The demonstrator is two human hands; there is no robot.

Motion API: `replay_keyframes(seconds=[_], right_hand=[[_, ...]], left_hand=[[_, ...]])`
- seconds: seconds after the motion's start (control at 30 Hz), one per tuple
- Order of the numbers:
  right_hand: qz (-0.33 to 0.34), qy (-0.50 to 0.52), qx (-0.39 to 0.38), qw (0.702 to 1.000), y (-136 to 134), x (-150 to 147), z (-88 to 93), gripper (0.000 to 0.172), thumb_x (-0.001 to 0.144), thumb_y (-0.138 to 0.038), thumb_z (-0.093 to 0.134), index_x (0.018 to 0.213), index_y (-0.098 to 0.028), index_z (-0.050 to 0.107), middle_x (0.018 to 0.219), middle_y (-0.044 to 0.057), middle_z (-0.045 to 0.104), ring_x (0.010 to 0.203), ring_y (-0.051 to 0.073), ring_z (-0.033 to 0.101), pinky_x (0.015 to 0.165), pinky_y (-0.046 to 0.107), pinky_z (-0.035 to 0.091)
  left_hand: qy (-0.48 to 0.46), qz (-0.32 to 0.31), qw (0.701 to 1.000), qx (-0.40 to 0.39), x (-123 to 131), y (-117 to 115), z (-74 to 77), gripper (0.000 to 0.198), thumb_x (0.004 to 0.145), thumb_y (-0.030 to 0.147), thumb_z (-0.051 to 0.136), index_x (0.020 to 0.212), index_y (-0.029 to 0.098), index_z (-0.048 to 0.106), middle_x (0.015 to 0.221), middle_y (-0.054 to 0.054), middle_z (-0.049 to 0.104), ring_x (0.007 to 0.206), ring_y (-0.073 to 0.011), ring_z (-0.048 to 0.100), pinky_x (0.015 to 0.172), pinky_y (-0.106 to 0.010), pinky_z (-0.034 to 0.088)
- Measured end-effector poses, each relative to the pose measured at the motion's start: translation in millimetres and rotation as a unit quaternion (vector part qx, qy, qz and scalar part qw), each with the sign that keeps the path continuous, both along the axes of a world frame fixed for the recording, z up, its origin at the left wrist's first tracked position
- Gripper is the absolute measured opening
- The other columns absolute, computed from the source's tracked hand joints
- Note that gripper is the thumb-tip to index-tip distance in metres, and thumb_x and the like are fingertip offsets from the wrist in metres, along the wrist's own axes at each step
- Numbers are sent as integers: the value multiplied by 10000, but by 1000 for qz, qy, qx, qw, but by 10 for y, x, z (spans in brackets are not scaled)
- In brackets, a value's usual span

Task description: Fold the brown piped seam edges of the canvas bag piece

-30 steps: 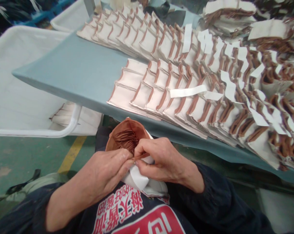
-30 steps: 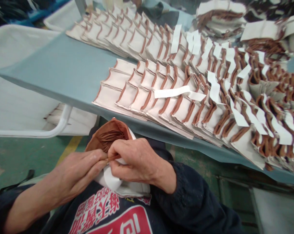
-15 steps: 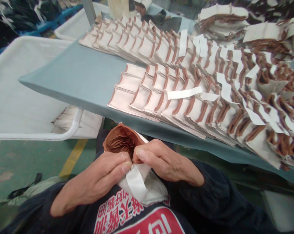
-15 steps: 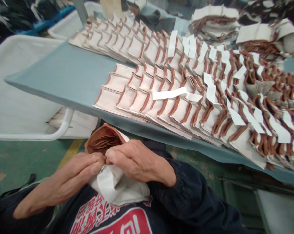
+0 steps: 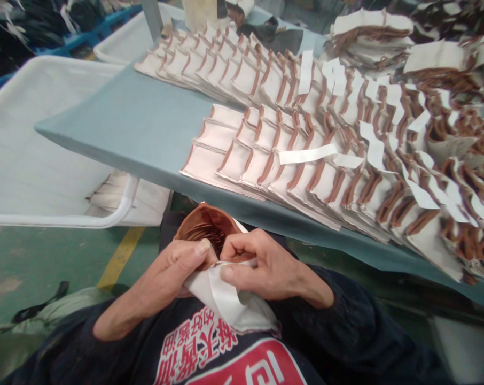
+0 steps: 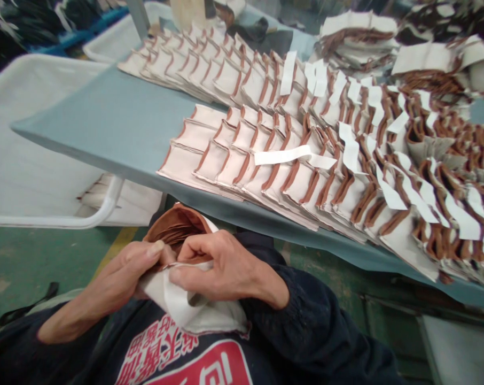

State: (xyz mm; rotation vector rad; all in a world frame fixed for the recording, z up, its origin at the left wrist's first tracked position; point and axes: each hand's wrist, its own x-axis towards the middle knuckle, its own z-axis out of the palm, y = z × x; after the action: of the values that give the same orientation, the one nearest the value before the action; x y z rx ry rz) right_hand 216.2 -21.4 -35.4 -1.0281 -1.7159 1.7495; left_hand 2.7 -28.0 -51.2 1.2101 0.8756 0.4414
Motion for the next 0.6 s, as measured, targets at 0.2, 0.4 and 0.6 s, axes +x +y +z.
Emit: replay_keyframes(seconds=[0.2, 0.4, 0.6], right_hand=[[-23, -26, 11, 999, -22, -28, 14, 150, 736, -238, 649, 691, -213, 508, 606, -74, 460, 553, 90, 379, 500, 206, 294], [-39, -53, 37, 997, -33, -48, -19, 159, 748, -264, 620, 685, -220, 481, 607, -74, 443, 552, 99, 377, 524, 233, 282], [-66, -102, 220, 968, -70, -58, -34, 137, 758, -227, 614, 709, -217, 486, 647, -51, 502, 603, 123, 445, 616, 276, 323]], left_hand=[[27, -3, 995, 96, 3, -6, 83, 542, 1067, 529, 388, 696, 180, 573, 592, 41, 442, 495, -104, 341, 445, -247, 260], [29, 9, 988, 152, -3, -14, 43, 468, 1070, 375, 376, 708, 175, 594, 616, 32, 506, 533, -112, 416, 514, -250, 354], [22, 6, 985, 172, -5, -52, 93, 381, 1065, 282, 416, 778, 178, 645, 670, 41, 580, 551, -104, 453, 529, -242, 363]])
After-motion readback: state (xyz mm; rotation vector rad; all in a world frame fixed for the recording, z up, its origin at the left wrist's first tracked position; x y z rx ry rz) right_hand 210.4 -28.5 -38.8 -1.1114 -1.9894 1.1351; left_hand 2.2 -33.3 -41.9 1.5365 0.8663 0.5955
